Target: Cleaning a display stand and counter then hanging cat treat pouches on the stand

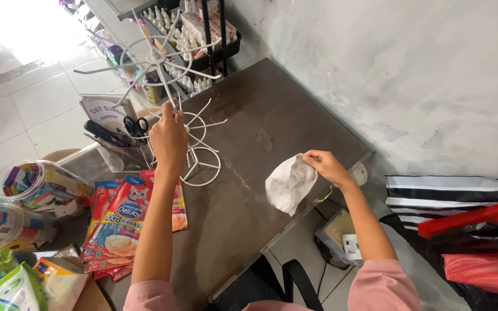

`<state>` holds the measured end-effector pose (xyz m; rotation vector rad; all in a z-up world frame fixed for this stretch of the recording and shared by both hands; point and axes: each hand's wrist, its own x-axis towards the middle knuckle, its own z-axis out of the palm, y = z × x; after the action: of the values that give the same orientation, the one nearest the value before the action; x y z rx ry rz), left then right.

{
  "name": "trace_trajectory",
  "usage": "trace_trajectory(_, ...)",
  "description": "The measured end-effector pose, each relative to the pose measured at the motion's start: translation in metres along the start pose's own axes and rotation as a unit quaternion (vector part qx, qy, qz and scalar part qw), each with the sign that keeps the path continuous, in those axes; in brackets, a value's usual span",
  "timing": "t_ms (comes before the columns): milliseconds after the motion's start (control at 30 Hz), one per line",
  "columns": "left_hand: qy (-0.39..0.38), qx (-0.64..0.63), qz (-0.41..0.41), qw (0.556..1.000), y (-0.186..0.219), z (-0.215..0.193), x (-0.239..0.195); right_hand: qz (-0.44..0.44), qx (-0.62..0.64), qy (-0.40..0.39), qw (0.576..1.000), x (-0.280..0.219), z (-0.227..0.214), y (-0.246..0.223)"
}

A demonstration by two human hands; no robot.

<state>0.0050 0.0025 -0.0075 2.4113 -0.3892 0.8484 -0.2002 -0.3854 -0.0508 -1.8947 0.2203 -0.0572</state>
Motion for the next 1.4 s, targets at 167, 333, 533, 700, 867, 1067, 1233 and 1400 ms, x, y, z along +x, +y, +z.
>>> trace_trajectory(167, 0.007, 0.014, 0.010, 1.000, 0.000, 0.000, 0.001, -0.038, -0.358, 0.047, 0.932, 0.007, -0.008, 0.062)
trace_trajectory(333, 0.013, 0.018, 0.017, 1.000, 0.002, -0.003, -0.001, -0.108, -0.501, 0.080, 0.855, -0.008, 0.011, 0.088)
trace_trajectory(533, 0.024, 0.017, 0.025, 0.999, 0.001, -0.002, -0.001, -0.101, -0.568, 0.083, 0.813, -0.023, 0.026, 0.086)
trace_trajectory(700, 0.036, 0.005, 0.029, 0.999, -0.004, 0.004, -0.002, -0.099, -0.325, 0.113, 0.934, -0.035, 0.030, 0.060)
trace_trajectory(867, 0.040, 0.006, 0.034, 0.999, -0.001, -0.002, -0.003, -0.062, -0.380, 0.155, 0.910, -0.030, 0.008, 0.056)
trace_trajectory(1067, 0.057, -0.008, 0.032, 0.998, 0.007, -0.007, -0.005, -0.073, -0.462, 0.235, 0.852, -0.024, 0.073, 0.082)
trace_trajectory(1233, 0.106, -0.043, 0.031, 0.993, 0.019, -0.007, -0.001, -0.026, -0.521, 0.250, 0.816, -0.010, 0.125, 0.097)
trace_trajectory(1400, 0.048, -0.212, 0.024, 0.976, 0.052, -0.034, 0.021, 0.027, -0.480, 0.169, 0.860, -0.004, 0.102, 0.108)
